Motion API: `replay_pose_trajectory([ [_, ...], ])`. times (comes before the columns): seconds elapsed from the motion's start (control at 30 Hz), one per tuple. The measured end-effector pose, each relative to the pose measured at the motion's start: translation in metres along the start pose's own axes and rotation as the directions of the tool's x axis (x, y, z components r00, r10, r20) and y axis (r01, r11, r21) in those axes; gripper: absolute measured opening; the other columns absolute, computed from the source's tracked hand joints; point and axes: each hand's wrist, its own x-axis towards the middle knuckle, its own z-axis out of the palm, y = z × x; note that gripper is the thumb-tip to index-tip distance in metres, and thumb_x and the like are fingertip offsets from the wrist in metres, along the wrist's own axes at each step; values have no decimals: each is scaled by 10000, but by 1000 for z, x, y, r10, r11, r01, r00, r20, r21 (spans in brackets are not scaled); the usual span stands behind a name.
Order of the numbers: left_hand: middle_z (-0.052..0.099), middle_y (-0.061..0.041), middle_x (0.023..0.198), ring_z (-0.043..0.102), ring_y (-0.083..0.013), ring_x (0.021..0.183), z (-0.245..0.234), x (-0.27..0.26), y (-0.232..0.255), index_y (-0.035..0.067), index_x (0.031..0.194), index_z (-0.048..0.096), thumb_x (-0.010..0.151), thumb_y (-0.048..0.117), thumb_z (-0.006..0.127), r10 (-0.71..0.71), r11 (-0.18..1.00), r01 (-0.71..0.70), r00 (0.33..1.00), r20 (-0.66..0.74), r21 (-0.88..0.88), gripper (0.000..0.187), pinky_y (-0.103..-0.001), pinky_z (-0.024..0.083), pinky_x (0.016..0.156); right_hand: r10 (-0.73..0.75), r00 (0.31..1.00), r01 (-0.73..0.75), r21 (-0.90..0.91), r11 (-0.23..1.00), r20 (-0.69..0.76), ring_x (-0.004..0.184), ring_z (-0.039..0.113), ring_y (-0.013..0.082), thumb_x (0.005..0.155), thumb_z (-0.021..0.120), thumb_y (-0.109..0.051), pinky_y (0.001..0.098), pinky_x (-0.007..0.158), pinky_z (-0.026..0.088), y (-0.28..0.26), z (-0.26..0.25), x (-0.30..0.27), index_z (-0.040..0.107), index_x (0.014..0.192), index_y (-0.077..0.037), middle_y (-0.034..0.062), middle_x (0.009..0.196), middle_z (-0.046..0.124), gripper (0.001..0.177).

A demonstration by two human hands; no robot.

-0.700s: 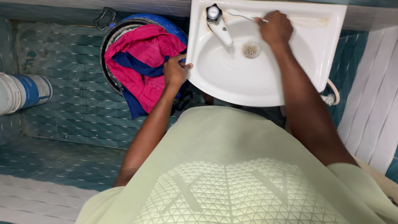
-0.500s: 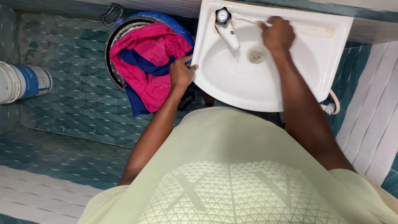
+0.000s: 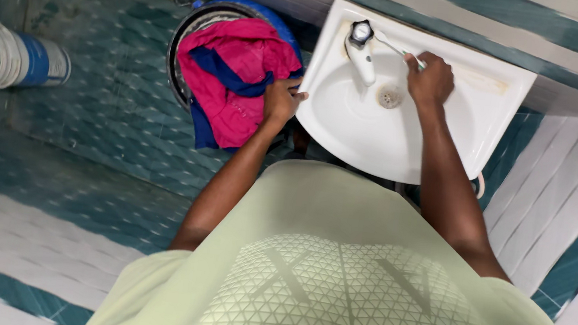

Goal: The person cleans the interior of a bathroom sink using a toothbrush and water, scrubbing the ceramic surface and around the drain.

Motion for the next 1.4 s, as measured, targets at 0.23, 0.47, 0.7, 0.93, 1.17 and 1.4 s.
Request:
replay_pose_trajectory([
  [0.23,758,-207,1073,785,-233,926,-5,5,-2,8,1208,715,764,37,856,24,998,-21,999,35,-65,467,-313,619,770,-151,981,145,-59,988,-120,842,708,386,922,767,-522,505,730,530,-33,5,19,796,1060,-128,168,918,757,418],
  [0.47,765,-224,1034,789,-240,908,-10,-8,8,25,1206,736,782,34,846,3,993,-3,1000,2,-115,439,-316,598,763,39,988,-37,15,999,-149,843,696,403,979,711,-507,486,745,532,76,5,-20,799,1004,-110,199,908,744,408],
  [0.7,774,-226,988,800,-243,837,-13,0,2,14,1179,744,772,43,857,37,994,-32,999,39,-102,423,-329,611,708,141,834,-357,326,875,533,514,473,167,1062,533,-532,334,520,399,90,74,-96,639,745,-30,62,613,549,603],
  [0.93,776,-221,948,795,-234,800,-18,9,-2,-8,1154,740,765,55,870,62,995,-52,992,113,-90,415,-320,613,685,106,692,-664,572,482,714,470,253,86,1111,433,-443,283,424,215,22,26,-136,545,852,-30,-48,584,302,500],
  [1.17,775,-223,946,797,-228,802,-19,9,-3,-23,1167,732,773,50,866,91,994,-82,988,128,-74,422,-315,611,679,59,684,-693,623,361,727,452,229,65,1100,399,-368,254,406,217,9,18,-133,623,1027,7,-60,604,282,443],
  [1.4,775,-227,974,799,-235,837,-14,6,-5,-22,1169,728,783,63,865,92,994,-86,992,92,-63,418,-322,618,721,52,741,-641,682,351,670,484,314,59,1108,461,-287,230,432,275,26,39,-126,610,1083,-3,-48,641,407,321],
])
